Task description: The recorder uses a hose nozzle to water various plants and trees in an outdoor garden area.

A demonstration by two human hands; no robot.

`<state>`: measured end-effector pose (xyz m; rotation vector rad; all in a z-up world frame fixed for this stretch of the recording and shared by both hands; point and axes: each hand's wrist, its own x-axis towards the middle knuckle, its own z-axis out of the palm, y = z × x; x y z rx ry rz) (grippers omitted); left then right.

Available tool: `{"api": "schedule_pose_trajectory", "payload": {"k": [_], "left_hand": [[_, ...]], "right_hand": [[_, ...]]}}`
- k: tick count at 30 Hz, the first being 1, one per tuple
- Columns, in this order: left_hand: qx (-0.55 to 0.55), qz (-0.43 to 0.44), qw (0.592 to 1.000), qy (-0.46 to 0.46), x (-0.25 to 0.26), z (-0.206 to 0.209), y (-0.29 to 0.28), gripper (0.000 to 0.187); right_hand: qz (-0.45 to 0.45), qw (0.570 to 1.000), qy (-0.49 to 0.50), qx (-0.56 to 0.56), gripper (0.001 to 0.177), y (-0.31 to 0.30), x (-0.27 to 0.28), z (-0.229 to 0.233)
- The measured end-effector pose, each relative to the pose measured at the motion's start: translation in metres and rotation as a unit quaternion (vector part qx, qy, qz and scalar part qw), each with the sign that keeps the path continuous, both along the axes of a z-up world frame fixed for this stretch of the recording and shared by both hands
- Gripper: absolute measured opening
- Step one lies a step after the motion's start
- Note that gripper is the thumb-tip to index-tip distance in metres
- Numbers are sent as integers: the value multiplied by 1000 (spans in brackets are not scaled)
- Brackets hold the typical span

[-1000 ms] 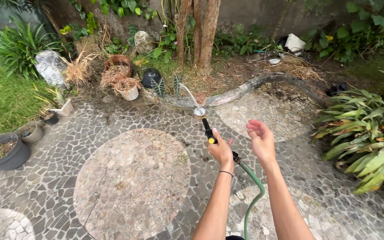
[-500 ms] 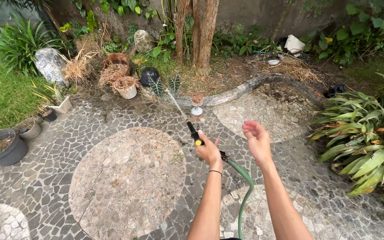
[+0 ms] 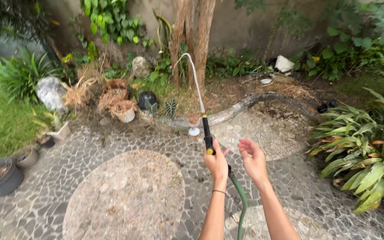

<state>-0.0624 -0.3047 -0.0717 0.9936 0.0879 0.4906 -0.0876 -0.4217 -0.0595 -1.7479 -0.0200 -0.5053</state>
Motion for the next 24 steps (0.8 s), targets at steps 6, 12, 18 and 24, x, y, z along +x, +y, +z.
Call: {"api": "schedule_pose_trajectory", "payload": {"k": [6, 12, 18, 24], "left_hand": [[2, 22, 995, 92, -5, -13, 1, 43], [29, 48, 993, 105, -19, -5, 5, 48], [41, 38, 991, 123, -24, 2, 15, 49], [20, -9, 990, 143, -2, -53, 4, 48]], "right_hand": [[-28, 999, 22, -10, 33, -6, -13, 5], [-47, 998, 40, 8, 34, -12, -21, 8], [-46, 998, 33, 20, 32, -4, -19, 0], [-34, 998, 53, -3, 39, 4, -20, -22]]}}
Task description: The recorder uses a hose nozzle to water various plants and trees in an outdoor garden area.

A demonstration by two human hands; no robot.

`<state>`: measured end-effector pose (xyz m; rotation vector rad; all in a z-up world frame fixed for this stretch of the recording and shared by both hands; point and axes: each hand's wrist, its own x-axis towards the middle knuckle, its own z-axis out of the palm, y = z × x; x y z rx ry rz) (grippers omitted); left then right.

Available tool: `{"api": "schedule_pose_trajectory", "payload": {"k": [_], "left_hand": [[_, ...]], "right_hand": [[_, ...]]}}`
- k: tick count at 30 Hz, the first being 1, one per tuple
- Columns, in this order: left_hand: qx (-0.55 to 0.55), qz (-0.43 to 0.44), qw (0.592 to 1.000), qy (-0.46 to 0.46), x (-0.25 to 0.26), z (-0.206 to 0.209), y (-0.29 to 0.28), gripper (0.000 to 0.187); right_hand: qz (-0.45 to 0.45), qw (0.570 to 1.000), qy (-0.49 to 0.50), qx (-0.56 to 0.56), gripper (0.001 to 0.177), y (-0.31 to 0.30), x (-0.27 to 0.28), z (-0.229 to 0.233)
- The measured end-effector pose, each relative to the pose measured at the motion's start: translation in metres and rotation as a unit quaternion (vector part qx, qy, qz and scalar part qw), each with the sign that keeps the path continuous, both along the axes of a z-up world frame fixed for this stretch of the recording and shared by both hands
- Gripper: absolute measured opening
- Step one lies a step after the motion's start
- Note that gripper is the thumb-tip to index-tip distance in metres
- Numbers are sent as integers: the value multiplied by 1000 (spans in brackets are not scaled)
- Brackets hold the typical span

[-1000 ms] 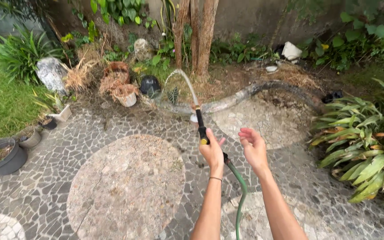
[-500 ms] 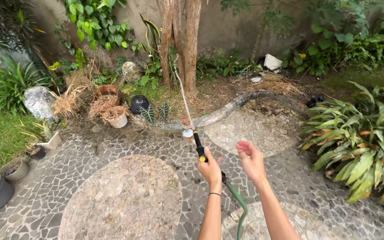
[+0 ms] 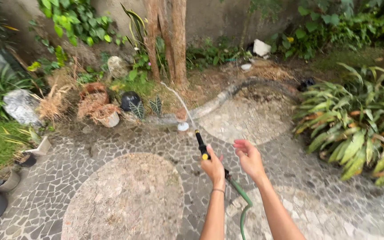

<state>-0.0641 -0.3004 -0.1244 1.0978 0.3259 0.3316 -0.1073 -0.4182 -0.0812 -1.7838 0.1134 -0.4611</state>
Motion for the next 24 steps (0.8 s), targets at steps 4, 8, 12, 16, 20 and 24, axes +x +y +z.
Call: {"api": "schedule_pose_trajectory", "payload": {"k": [4, 8, 12, 16, 20, 24], "left_hand": [[23, 7, 999, 38, -3, 16, 0, 46], [124, -13, 992, 27, -11, 19, 1, 55], [97, -71, 991, 54, -6, 46, -4, 54], [161, -148, 970, 107, 16, 45, -25, 58], [387, -183, 903, 26, 43, 31, -63, 60], [396, -224, 886, -87, 65, 8, -106, 92]], "right_hand": [[15, 1000, 5, -20, 41, 0, 6, -24], [150, 986, 45, -51, 66, 13, -4, -22], [272, 955, 112, -26, 88, 17, -2, 8], [236, 968, 80, -41, 87, 5, 23, -10], [70, 992, -23, -101, 51, -21, 42, -11], [-48, 991, 20, -121, 35, -69, 61, -16]]}}
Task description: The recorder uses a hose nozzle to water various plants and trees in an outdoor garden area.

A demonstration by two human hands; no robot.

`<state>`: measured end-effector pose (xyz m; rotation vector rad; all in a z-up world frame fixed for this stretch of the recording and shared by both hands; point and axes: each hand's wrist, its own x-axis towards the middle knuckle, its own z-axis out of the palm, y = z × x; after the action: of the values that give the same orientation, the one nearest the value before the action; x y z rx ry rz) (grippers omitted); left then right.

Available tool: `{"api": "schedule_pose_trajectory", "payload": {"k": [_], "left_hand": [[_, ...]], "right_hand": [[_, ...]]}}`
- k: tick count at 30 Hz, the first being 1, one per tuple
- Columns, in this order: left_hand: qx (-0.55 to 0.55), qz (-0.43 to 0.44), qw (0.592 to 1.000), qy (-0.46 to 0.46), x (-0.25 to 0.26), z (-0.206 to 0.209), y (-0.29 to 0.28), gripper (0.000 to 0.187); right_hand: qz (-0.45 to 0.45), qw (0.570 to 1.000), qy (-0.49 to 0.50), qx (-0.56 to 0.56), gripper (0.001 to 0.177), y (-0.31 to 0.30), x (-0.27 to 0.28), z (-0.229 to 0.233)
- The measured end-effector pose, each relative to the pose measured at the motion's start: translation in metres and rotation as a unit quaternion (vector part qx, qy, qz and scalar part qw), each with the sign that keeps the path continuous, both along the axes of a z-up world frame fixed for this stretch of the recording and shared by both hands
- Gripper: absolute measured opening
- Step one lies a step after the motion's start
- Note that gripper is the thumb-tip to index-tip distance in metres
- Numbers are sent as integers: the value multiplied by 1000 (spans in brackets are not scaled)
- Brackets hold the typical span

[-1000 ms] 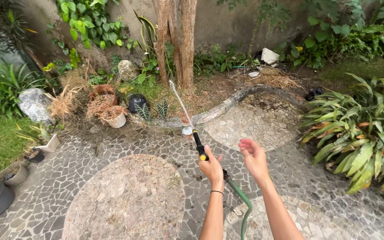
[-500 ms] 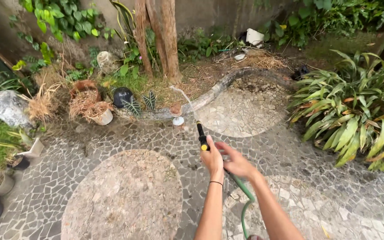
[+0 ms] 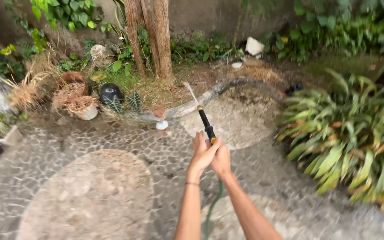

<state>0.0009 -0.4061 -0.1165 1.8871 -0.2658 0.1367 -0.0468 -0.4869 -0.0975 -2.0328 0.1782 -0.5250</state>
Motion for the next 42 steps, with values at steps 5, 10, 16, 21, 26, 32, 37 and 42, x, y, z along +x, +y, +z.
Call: {"api": "schedule_pose_trajectory", "payload": {"k": [5, 10, 16, 21, 26, 32, 37, 42], "left_hand": [[-294, 25, 943, 156, -6, -6, -55, 67], [-320, 92, 929, 158, 57, -24, -104, 52], [28, 217, 970, 111, 81, 64, -118, 48], [-273, 201, 928, 153, 113, 43, -127, 34], [-303, 157, 920, 192, 137, 32, -124, 29], [-431, 14, 857, 282, 193, -32, -106, 30], [-469, -46, 834, 289, 226, -45, -107, 30], [-512, 3, 807, 293, 216, -45, -131, 38]], "right_hand": [[-19, 998, 27, 44, 46, -72, 15, -12], [23, 997, -30, 70, 37, -104, 16, -21], [26, 996, 73, 54, 38, -118, -5, 4], [46, 991, 120, 41, 38, -134, -15, 29], [39, 991, 116, 59, 41, -134, -9, 20], [40, 987, 98, 124, 42, -134, 24, -6], [49, 987, 81, 132, 39, -135, 40, -3], [82, 977, 95, 174, 36, -153, 38, 6]]}}
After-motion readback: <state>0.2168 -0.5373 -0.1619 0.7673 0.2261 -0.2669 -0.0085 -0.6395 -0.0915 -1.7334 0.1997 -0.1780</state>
